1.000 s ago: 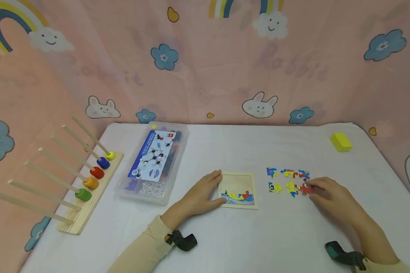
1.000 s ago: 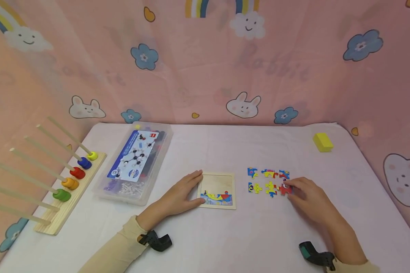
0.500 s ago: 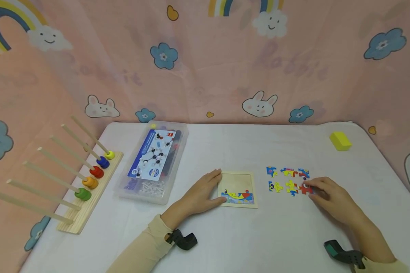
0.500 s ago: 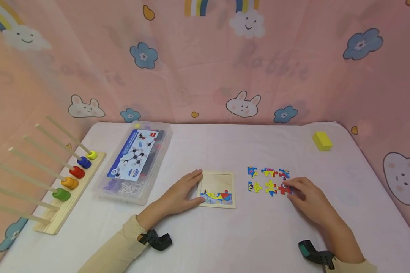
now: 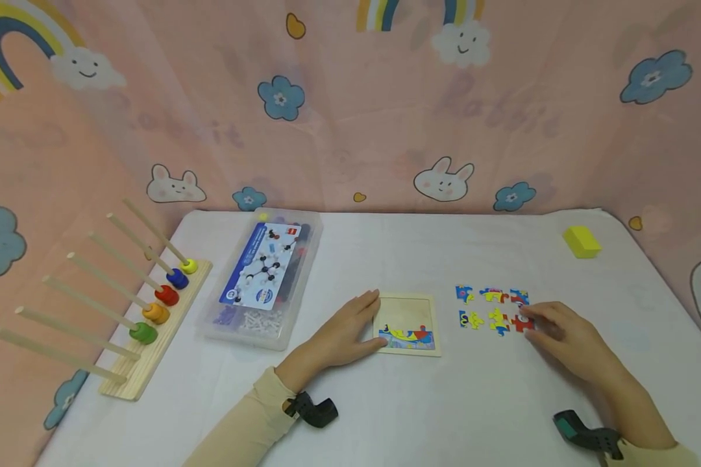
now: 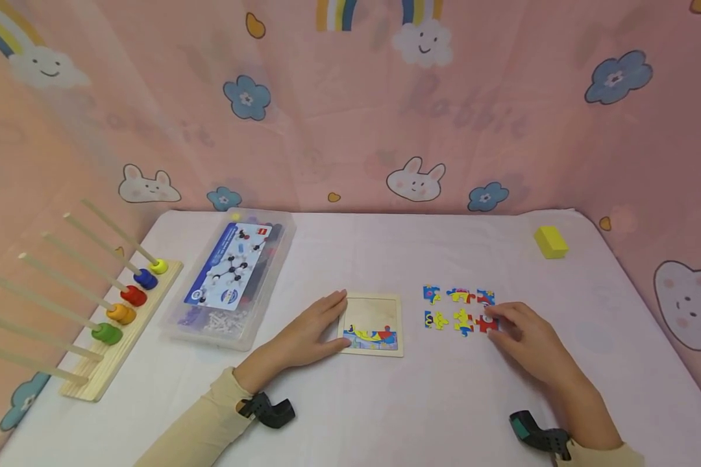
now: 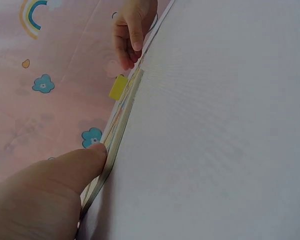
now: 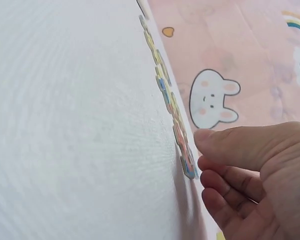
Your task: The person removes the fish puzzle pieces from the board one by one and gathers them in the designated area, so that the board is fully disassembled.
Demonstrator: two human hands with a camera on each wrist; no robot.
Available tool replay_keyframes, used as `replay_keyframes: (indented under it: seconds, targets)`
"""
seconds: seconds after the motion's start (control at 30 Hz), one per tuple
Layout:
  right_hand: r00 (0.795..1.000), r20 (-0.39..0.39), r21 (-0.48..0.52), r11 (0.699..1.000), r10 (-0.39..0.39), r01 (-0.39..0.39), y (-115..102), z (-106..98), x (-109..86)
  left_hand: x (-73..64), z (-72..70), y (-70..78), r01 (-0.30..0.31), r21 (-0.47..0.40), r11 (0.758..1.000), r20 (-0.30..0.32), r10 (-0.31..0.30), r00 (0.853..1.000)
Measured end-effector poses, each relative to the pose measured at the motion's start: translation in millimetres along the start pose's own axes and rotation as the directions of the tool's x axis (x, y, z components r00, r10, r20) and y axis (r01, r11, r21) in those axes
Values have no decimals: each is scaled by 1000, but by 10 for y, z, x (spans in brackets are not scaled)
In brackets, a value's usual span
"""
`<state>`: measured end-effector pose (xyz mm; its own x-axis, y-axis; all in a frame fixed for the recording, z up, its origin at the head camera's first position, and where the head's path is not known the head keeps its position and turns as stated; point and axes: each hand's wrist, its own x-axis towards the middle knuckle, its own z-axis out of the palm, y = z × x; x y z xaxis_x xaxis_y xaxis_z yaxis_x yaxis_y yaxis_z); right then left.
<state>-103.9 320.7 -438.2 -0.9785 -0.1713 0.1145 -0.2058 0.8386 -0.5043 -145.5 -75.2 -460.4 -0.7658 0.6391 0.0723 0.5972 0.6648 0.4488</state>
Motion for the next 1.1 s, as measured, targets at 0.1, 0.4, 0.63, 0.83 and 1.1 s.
replay_keyframes:
  seconds: [0.1,0.4,0.63,0.83,1.1]
  targets:
    - [999,-23,17,999,-36,36,-61,-3,8,-16,-2,3,-7,0,1000,26,7,1000]
    - [998,41,50,998,-51,49,-419,50,95,-153,-10,24,-3,-26,1000,71,4,997]
    - [985,132,117,989,-109,94,-730,219,194,-251,31,0,-37,-5,999,13,37,999]
    - [973,170,199,973,-155,120,-981,370,282,-252,39,-27,-53,9,999,-24,54,998]
    - [950,224,294,944,-218,147,-1223,590,374,-224,35,-21,-71,14,997,-27,72,997]
